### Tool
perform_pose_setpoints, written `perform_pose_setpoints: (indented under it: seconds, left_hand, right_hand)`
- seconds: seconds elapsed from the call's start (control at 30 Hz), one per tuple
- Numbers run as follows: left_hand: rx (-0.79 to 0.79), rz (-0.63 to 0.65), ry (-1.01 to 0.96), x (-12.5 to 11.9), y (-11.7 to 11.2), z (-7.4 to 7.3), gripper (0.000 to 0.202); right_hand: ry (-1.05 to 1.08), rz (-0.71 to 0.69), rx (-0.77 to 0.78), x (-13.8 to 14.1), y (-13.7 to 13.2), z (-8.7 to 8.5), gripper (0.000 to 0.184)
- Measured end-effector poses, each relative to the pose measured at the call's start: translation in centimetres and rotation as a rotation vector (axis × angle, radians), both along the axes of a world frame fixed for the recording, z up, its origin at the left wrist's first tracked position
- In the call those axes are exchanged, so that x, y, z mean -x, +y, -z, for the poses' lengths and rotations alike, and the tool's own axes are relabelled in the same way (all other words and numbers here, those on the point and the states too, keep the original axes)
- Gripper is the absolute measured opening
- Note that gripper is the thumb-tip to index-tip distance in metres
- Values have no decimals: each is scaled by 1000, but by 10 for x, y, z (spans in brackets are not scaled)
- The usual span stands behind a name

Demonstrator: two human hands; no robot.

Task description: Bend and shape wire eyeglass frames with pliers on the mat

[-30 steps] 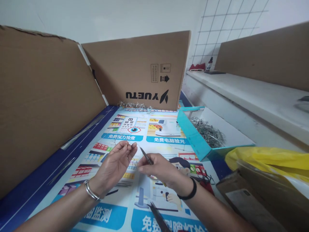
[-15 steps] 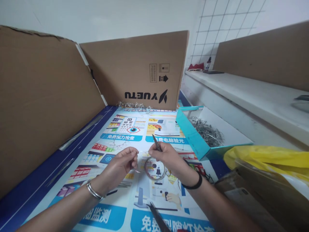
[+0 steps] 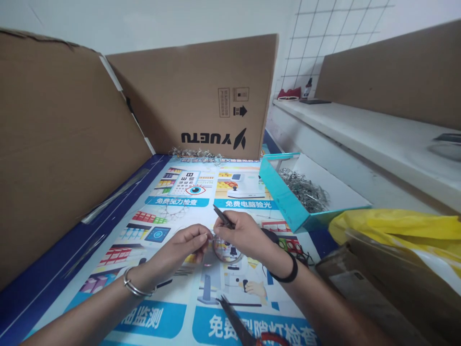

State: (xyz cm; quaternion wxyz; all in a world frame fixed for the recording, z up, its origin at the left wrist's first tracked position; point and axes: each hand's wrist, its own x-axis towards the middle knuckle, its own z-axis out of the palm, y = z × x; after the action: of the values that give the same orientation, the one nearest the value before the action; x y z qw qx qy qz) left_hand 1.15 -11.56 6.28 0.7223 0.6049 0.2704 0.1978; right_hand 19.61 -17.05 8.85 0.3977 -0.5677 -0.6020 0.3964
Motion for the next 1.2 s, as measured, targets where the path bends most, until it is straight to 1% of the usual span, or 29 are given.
perform_pose_setpoints:
  seconds: [0.23, 0.33, 0.5, 0.6, 0.67, 0.7, 0.73, 0.8, 0.83, 0.93, 1.0, 1.1, 1.2]
  left_hand:
    - [-88, -4, -22, 1, 1, 1, 23]
    - [-125, -2, 2, 1, 1, 3, 23]
    - [-154, 15, 60, 1, 1, 3, 25]
    - [-110, 19, 39, 0, 2, 3, 25]
    - [-48, 2, -1, 0, 2, 5, 25]
    - [-10, -15, -22, 0, 3, 6, 25]
    - [30, -34, -41, 0, 4, 7, 24]
    - [106, -61, -78, 0, 5, 9, 23]
    - [137, -65, -96, 0, 6, 10, 22]
    - [199, -60, -144, 0, 9, 11, 21]
    - [229, -61, -163, 0, 10, 12, 20]
    - [263, -64, -179, 0, 11, 14, 19]
    - [280, -65, -208, 0, 12, 16, 18]
  right_hand:
    - [-223, -14, -138, 1, 0, 6, 17]
    - [-267, -32, -153, 1, 0, 7, 19]
    - [-236, -66, -163, 3, -1, 7, 15]
    - [-196, -98, -150, 2, -2, 4, 15]
    - [-140, -95, -123, -1, 0, 2, 17]
    - [-102, -65, -109, -4, 2, 3, 19]
    - [-60, -4, -106, -8, 5, 4, 20]
    - [20, 168, -131, -18, 13, 11, 25]
    - [53, 252, -153, -25, 18, 16, 28]
    - [92, 411, -191, -44, 31, 35, 36]
    - [87, 454, -163, -55, 38, 47, 40]
    - [87, 427, -110, -63, 44, 59, 44]
    - [46, 400, -154, -65, 47, 65, 41]
